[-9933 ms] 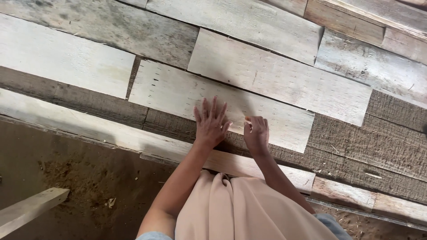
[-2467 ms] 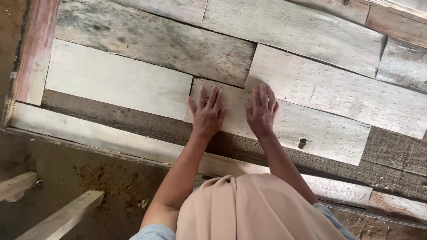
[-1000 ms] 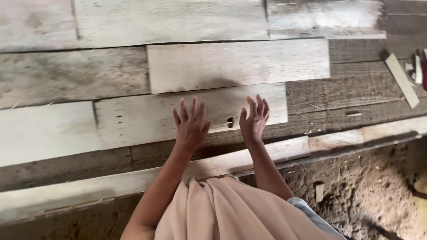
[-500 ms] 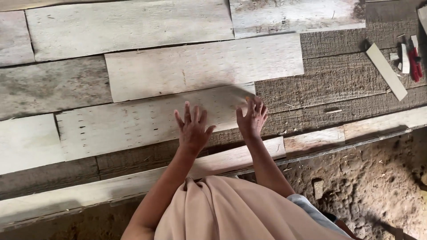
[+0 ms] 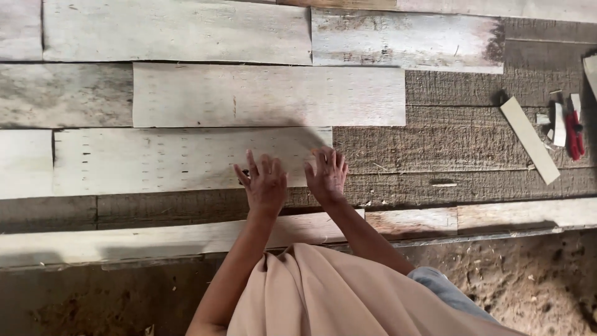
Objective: Cutting and sizing thin wood veneer sheets using a utility knife and a wooden straight edge on a workshop floor.
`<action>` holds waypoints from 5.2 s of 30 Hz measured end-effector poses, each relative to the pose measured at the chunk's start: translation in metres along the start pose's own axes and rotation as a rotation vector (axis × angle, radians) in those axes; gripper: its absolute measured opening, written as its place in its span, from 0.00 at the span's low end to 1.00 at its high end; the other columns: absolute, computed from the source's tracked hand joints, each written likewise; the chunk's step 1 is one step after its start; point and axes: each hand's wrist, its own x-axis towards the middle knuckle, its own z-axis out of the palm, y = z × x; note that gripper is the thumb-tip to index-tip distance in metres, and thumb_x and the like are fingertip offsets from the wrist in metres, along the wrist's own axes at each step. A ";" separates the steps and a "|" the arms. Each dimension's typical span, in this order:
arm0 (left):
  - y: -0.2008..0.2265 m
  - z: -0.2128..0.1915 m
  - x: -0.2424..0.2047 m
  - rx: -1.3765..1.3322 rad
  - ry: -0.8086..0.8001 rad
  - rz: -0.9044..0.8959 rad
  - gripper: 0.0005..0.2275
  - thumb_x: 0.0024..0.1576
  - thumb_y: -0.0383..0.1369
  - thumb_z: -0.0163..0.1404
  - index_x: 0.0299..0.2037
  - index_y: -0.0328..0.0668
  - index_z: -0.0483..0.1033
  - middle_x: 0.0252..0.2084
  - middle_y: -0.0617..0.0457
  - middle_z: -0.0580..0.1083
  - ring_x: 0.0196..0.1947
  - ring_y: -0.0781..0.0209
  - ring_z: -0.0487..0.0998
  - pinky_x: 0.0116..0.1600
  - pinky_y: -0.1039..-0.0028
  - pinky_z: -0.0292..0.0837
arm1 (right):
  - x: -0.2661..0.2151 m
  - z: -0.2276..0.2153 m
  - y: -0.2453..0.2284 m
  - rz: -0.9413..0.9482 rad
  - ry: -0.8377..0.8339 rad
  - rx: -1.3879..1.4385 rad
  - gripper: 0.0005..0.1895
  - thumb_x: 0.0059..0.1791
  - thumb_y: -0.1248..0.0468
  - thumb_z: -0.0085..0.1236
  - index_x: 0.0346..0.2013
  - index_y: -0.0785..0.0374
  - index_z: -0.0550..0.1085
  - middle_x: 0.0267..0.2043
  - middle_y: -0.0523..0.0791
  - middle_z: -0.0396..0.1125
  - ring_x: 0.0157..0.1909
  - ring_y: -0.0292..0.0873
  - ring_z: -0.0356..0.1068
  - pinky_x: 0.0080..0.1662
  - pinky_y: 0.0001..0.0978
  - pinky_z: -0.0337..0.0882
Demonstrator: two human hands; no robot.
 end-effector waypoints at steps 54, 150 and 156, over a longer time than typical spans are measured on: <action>0.750 0.128 0.107 -0.763 -0.411 -0.388 0.25 0.60 0.41 0.52 0.67 0.45 0.69 0.60 0.40 0.73 0.56 0.44 0.78 0.57 0.58 0.76 | 0.040 -0.215 0.703 0.363 -0.528 0.185 0.29 0.44 0.50 0.63 0.56 0.55 0.67 0.53 0.51 0.60 0.58 0.57 0.60 0.52 0.48 0.69; 0.873 0.096 0.147 -0.993 -0.501 -0.173 0.08 0.52 0.32 0.58 0.39 0.38 0.82 0.41 0.35 0.74 0.48 0.35 0.78 0.57 0.52 0.73 | 0.107 -0.386 0.763 0.855 -0.404 1.129 0.09 0.39 0.75 0.70 0.27 0.68 0.75 0.26 0.42 0.67 0.29 0.39 0.64 0.34 0.27 0.64; 0.992 0.088 0.131 -1.182 -0.726 0.045 0.12 0.53 0.28 0.50 0.43 0.47 0.86 0.44 0.43 0.75 0.49 0.50 0.80 0.60 0.61 0.74 | 0.056 -0.423 0.906 0.962 -0.140 1.011 0.15 0.35 0.68 0.76 0.31 0.65 0.78 0.25 0.41 0.68 0.29 0.37 0.67 0.32 0.28 0.66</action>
